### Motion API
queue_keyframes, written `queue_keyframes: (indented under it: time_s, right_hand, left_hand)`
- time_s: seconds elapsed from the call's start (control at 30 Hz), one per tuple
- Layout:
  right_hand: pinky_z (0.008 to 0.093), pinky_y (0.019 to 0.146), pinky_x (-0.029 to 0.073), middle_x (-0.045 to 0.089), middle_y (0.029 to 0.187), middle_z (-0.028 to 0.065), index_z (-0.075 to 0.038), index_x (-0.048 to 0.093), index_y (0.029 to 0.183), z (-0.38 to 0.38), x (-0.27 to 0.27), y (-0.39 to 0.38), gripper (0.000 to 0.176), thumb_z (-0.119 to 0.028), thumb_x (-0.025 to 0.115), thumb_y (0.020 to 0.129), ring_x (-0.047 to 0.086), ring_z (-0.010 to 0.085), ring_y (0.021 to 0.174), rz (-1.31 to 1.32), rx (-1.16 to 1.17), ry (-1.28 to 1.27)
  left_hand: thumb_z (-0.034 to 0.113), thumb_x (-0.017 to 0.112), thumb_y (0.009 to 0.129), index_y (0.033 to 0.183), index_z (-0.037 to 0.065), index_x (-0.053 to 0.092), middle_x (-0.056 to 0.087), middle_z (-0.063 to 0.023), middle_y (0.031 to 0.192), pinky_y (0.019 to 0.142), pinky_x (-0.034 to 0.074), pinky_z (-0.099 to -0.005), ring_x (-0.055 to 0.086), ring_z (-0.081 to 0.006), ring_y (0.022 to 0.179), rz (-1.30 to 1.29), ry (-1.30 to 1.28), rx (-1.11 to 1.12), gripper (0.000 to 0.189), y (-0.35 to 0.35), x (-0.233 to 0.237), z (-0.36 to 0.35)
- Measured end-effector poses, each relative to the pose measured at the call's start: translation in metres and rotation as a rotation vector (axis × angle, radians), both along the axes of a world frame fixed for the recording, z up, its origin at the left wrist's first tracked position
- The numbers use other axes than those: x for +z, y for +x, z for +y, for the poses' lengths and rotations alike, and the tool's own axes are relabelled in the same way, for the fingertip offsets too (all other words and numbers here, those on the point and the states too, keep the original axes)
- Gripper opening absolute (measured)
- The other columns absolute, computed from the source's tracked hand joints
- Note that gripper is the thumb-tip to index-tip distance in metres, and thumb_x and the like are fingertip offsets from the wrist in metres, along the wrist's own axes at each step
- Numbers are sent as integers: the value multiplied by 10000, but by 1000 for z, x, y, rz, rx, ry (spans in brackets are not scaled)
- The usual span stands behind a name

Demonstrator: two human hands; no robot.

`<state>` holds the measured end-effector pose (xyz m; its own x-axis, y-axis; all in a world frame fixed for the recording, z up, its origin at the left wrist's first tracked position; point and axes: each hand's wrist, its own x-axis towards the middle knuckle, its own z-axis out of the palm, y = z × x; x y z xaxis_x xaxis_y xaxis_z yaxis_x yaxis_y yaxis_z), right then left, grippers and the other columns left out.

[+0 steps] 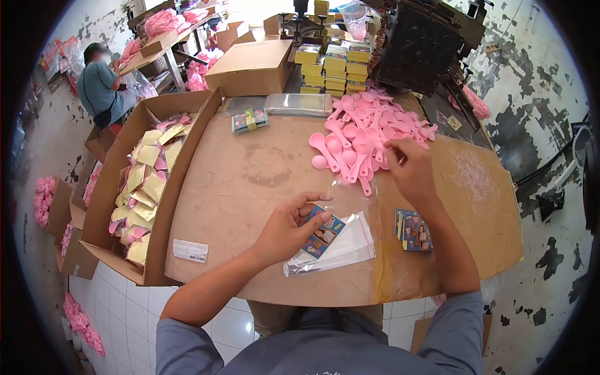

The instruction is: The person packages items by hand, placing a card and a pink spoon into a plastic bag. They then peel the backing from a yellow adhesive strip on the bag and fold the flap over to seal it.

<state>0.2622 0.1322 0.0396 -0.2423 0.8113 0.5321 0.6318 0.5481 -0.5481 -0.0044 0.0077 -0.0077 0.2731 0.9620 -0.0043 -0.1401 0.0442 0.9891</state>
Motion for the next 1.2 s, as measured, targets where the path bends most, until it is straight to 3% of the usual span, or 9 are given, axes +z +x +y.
queue_keyframes:
  time_s: [0.13,0.33,0.53,0.73,0.83,0.93,0.97,1.1,1.2]
  right_hand:
    - [287,722,523,655,943,93,45,730,1072,-40,27,12,161,18,657,931,640,142,792,1,159,71]
    - [267,756,527,649,991,53,35,733,1070,-63,20,11,140,9,650,960,628,116,848,511,312,-337]
    - [249,763,543,666,972,42,41,717,1081,-65,20,18,126,-19,636,1004,644,97,870,211,368,-340]
    - [247,732,548,689,938,20,20,717,1095,-75,5,-8,150,-91,711,996,661,97,819,615,396,-460]
    - [288,818,548,693,1018,56,24,721,1103,-82,-7,-15,183,-133,693,1012,666,128,924,461,408,-589]
    - [348,942,517,670,1148,94,16,723,1131,-75,-8,-12,206,-146,631,1041,638,173,1095,146,691,-352]
    - [388,1014,471,634,1251,121,2,734,1089,-79,-6,-12,219,-160,591,1051,585,211,1218,299,647,-523]
    - [388,993,480,638,1259,119,-28,738,1032,-80,16,-24,135,-130,656,1001,599,231,1200,513,654,-492]
    - [400,977,486,650,1243,113,-50,737,1014,-85,36,-25,81,-86,718,944,615,241,1184,149,776,-256]
  left_hand:
    - [56,665,1018,1393,-34,524,738,-88,1063,808,580,-238,699,-95,972,-55,-4,-4,411,1,12,-3]
    - [54,680,1007,1387,-35,539,739,-91,1058,828,577,-238,692,-91,979,24,19,-17,415,3,9,-4]
    - [63,683,1010,1360,-63,588,736,-116,1164,881,580,-248,690,-99,1023,31,-33,-34,384,7,7,-3]
    - [89,671,1024,1332,-74,615,736,-112,1166,872,582,-242,694,-95,1004,93,-50,-80,353,7,-1,-4]
    - [110,667,1032,1338,-56,619,744,-108,1140,838,578,-233,694,-87,983,10,-45,-119,351,8,3,-3]
    - [128,657,1041,1346,-31,621,752,-84,1104,811,568,-233,687,-74,961,-35,-53,-155,345,5,3,-4]
    - [133,649,1047,1351,-23,620,756,-68,1085,816,561,-234,678,-67,961,-44,-70,-179,342,3,6,-4]
    - [155,629,1060,1375,4,599,764,-43,1036,826,550,-239,675,-60,961,-62,-118,-301,350,-1,18,-5]
    - [202,650,1051,1411,23,572,752,-82,1106,869,551,-283,673,-93,1012,-87,-156,-405,410,-5,13,-5]
